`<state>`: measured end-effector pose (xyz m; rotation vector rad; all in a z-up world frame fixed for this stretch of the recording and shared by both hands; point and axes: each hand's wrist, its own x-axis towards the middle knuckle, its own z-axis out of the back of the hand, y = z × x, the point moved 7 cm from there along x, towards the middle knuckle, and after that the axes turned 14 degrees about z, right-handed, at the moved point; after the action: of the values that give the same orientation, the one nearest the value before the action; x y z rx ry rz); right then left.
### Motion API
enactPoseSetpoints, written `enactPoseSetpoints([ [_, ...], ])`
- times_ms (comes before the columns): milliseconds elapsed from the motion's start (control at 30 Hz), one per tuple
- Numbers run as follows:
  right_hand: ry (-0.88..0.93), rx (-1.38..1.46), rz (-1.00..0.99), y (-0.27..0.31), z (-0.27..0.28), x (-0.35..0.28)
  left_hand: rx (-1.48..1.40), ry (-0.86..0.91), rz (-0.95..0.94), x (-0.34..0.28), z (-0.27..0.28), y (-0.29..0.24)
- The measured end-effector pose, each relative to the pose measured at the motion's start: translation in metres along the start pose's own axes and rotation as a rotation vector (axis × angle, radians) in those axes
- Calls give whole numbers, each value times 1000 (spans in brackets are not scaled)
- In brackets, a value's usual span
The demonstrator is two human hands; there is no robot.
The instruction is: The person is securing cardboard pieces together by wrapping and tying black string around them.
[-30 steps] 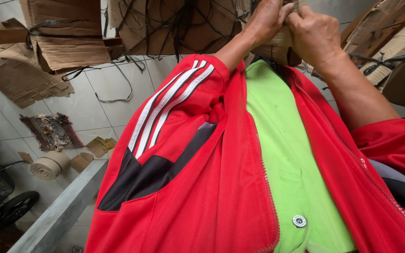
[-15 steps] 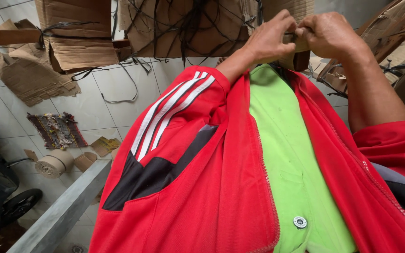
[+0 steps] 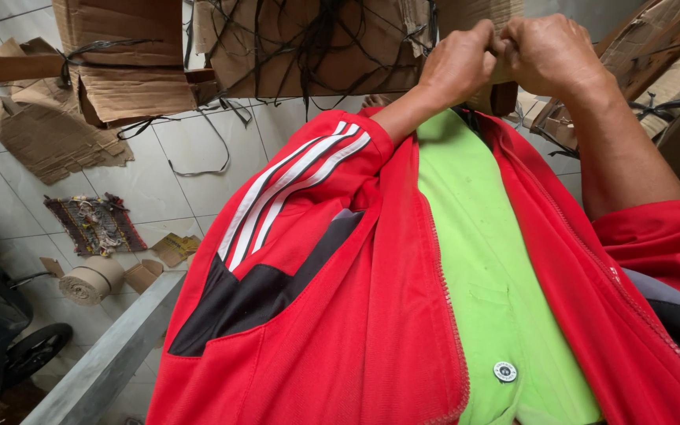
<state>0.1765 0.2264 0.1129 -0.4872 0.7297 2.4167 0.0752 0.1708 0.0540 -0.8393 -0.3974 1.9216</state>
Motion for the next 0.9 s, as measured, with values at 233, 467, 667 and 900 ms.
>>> enactPoseSetpoints([
  [233,-16,123,83,-5,-9,7,-503,266,555,-14,-5,32],
  [467,-22,241,50,-10,-11,5,-185,159,421,-16,-4,27],
  [667,-17,317,-11,-10,-12,0,-48,-18,113,-14,-6,18],
  [900,-98,475,31,-12,-12,-2,-39,-212,-79,-18,4,4],
])
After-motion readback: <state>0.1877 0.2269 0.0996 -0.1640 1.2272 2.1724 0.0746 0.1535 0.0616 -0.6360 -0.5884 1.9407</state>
